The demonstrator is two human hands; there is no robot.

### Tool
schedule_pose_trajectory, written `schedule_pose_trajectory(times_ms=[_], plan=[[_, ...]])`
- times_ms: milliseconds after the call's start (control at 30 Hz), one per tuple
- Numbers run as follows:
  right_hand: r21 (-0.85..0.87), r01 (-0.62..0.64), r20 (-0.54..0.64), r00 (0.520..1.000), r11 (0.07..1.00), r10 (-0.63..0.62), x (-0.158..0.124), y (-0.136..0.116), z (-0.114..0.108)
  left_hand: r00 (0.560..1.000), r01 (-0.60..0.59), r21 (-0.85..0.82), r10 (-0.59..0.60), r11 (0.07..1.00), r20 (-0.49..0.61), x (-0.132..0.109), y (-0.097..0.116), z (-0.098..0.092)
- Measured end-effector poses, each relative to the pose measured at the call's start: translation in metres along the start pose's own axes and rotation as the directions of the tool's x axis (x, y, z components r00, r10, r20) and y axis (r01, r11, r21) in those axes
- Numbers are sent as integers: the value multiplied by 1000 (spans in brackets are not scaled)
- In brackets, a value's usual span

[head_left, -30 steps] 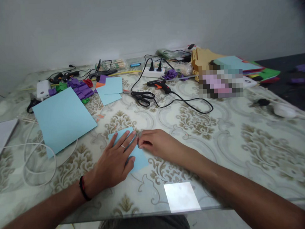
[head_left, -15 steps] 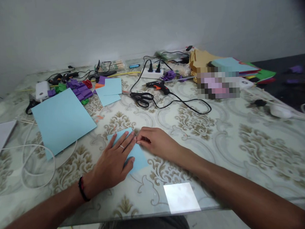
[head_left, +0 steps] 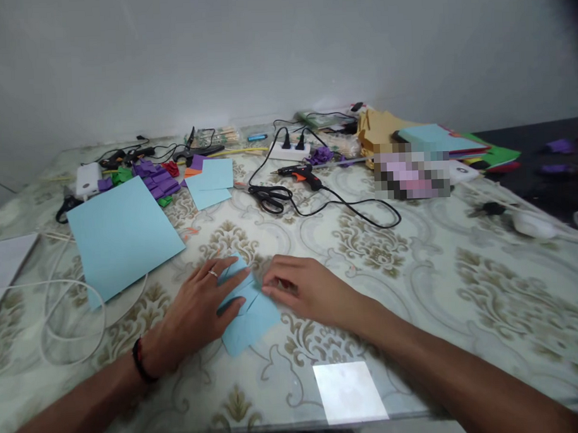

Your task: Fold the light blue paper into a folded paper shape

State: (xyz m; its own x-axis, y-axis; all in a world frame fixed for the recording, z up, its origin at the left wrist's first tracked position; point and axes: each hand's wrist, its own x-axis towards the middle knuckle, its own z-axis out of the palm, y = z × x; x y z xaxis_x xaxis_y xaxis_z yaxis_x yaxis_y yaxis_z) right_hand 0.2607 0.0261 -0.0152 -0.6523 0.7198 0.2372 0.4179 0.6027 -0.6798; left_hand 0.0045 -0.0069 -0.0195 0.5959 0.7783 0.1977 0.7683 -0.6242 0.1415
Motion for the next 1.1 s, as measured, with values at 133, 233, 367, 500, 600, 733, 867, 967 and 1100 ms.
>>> schedule_pose_trajectory(times_ms=[133,233,367,500,600,733,867,967,1100], plan=[[1,228,24,973,974,-228,-4,-4,13,995,93,-26,-94,995,-35,-1,1,5],[-55,291,111,952,955,-284,-7,-9,23,987,147,-125,-153,981,-46,-2,1,-1],[-83,315,214,932,946,-292,-8,-10,30,995,81,-345,-99,935,-34,-5,-8,-15],[-144,286,208,945,947,-254,-5,-1,25,999,-34,-475,25,879,-24,-2,-25,-17],[-210,260,180,958,942,-224,-3,9,14,998,-43,-393,22,918,-59,3,-33,-10],[-250,186,148,977,950,-152,-2,12,-1,994,-57,-161,41,985,-103,5,-33,-2],[-268,138,122,987,953,-108,-3,7,-5,995,-103,-116,104,988,4,4,-30,1],[-266,112,122,989,957,-82,-3,7,-2,996,-93,-133,94,987,1,4,-29,3],[-223,117,151,985,968,-84,-2,10,2,998,-64,-119,61,991,-28,3,-27,6]])
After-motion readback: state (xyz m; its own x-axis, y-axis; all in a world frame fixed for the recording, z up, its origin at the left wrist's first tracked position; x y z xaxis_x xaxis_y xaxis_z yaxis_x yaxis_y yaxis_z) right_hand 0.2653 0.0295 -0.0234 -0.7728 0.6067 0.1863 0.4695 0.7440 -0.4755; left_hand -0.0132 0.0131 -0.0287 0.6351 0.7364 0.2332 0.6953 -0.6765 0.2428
